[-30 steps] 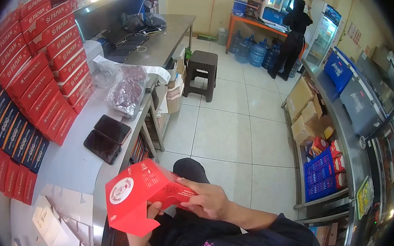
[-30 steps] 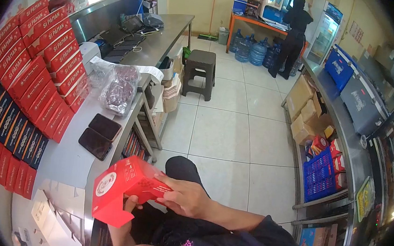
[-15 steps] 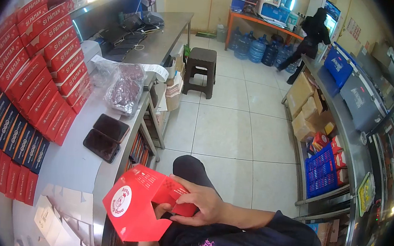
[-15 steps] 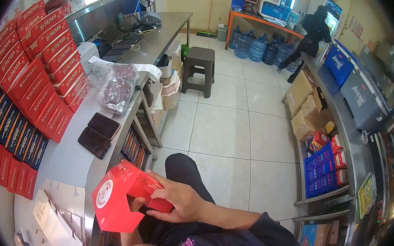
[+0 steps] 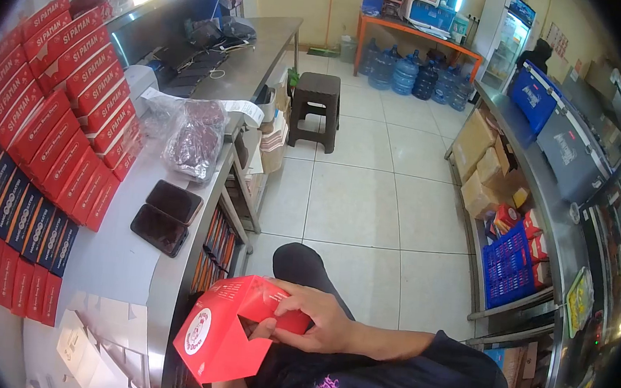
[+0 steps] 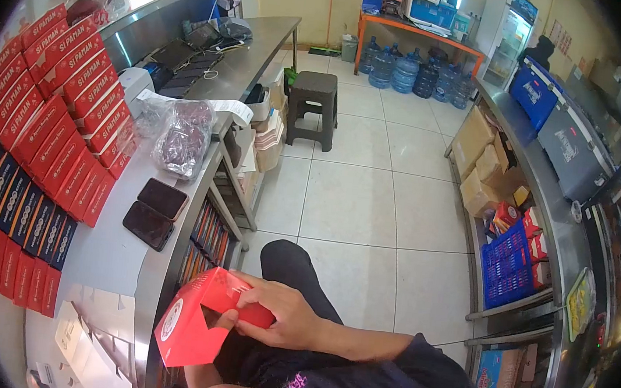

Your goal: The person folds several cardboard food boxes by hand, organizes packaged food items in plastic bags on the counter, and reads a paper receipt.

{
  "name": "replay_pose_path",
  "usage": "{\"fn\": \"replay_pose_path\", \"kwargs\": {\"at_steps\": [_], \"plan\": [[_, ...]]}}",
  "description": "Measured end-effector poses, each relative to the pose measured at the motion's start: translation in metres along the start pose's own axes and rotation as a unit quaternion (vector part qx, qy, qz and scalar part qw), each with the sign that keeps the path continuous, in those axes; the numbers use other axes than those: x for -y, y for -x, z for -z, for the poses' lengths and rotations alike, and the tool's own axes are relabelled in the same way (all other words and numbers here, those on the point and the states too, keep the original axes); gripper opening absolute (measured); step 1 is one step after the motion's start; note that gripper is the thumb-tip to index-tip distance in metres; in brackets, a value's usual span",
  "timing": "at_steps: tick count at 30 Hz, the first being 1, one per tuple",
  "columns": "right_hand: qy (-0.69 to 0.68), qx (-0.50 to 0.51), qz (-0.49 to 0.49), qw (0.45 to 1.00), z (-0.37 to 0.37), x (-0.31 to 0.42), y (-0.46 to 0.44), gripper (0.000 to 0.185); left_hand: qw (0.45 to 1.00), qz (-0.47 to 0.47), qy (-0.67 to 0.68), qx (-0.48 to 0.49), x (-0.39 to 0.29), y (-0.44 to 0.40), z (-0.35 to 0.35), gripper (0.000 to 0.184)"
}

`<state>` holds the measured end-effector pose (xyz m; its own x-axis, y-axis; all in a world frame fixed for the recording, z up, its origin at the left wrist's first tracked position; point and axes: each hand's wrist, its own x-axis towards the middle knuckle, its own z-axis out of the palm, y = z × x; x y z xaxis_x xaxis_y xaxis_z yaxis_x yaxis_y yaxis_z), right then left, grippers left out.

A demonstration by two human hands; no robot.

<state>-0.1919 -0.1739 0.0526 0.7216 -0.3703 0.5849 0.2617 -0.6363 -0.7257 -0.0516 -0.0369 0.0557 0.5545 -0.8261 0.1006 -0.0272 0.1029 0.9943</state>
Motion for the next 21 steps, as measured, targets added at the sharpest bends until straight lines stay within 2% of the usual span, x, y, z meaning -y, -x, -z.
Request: {"fn": "replay_pose_path", "kwargs": {"at_steps": [1, 2, 4, 6, 8, 10, 11, 12, 14, 15, 16, 17, 18, 19, 20, 21], "plan": [[0.002, 0.001, -0.012, 1.0, -0.001, 0.0, 0.0, 0.047, 1.0, -0.001, -0.001, -0.001, 0.007, -0.001, 0.001, 0.059], [0.002, 0.001, -0.011, 1.0, -0.002, -0.001, -0.001, 0.047, 0.998, -0.063, 0.006, -0.027, 0.013, -0.004, -0.001, 0.058], [-0.019, -0.05, 0.003, 0.999, -0.004, -0.002, -0.002, 0.067, 0.982, -0.007, 0.186, -0.041, 0.01, 0.0, -0.002, 0.054], [-0.025, -0.056, -0.01, 0.998, -0.008, -0.012, 0.005, 0.071, 0.937, 0.038, 0.344, -0.035, 0.003, -0.002, 0.001, 0.051], [-0.031, -0.063, -0.024, 0.997, -0.013, -0.027, 0.019, 0.075, 0.924, 0.041, 0.376, -0.052, 0.008, -0.004, 0.004, 0.043], [-0.019, 0.04, -0.213, 0.976, -0.014, -0.041, 0.042, 0.071, 0.882, 0.088, 0.458, -0.065, 0.038, -0.001, 0.017, 0.043], [-0.054, 0.053, -0.267, 0.961, -0.013, -0.045, 0.051, 0.064, 0.882, 0.088, 0.459, -0.066, 0.046, -0.002, 0.016, 0.043], [-0.054, 0.053, -0.267, 0.961, -0.014, -0.048, 0.058, 0.064, 0.898, 0.11, 0.421, -0.059, 0.054, -0.002, 0.015, 0.045], [-0.137, 0.007, -0.305, 0.943, -0.017, -0.053, 0.07, 0.059, 0.913, 0.134, 0.382, -0.053, 0.07, -0.005, 0.007, 0.047], [-0.138, 0.006, -0.308, 0.941, -0.019, -0.055, 0.076, 0.059, 0.973, 0.09, 0.212, 0.02, 0.08, -0.006, 0.0, 0.06], [-0.151, -0.009, -0.352, 0.924, -0.02, -0.058, 0.082, 0.055, 0.994, 0.042, 0.035, 0.095, 0.08, -0.007, -0.008, 0.073], [-0.162, -0.026, -0.394, 0.904, -0.02, -0.061, 0.086, 0.052, 0.982, -0.01, -0.122, 0.146, 0.077, -0.004, -0.013, 0.084], [-0.16, -0.03, -0.396, 0.904, -0.019, -0.068, 0.089, 0.052, 0.94, -0.065, -0.274, 0.193, 0.073, 0.001, -0.018, 0.096], [-0.211, -0.052, -0.434, 0.874, -0.017, -0.073, 0.087, 0.052, 0.893, -0.058, -0.38, 0.233, 0.057, 0.002, -0.028, 0.1], [-0.261, -0.074, -0.47, 0.84, -0.015, -0.075, 0.086, 0.051, 0.893, -0.058, -0.378, 0.236, 0.06, 0.004, -0.033, 0.1], [-0.236, -0.086, -0.455, 0.854, -0.014, -0.075, 0.086, 0.052, 0.864, -0.07, -0.437, 0.239, 0.067, 0.007, -0.036, 0.095]]}}
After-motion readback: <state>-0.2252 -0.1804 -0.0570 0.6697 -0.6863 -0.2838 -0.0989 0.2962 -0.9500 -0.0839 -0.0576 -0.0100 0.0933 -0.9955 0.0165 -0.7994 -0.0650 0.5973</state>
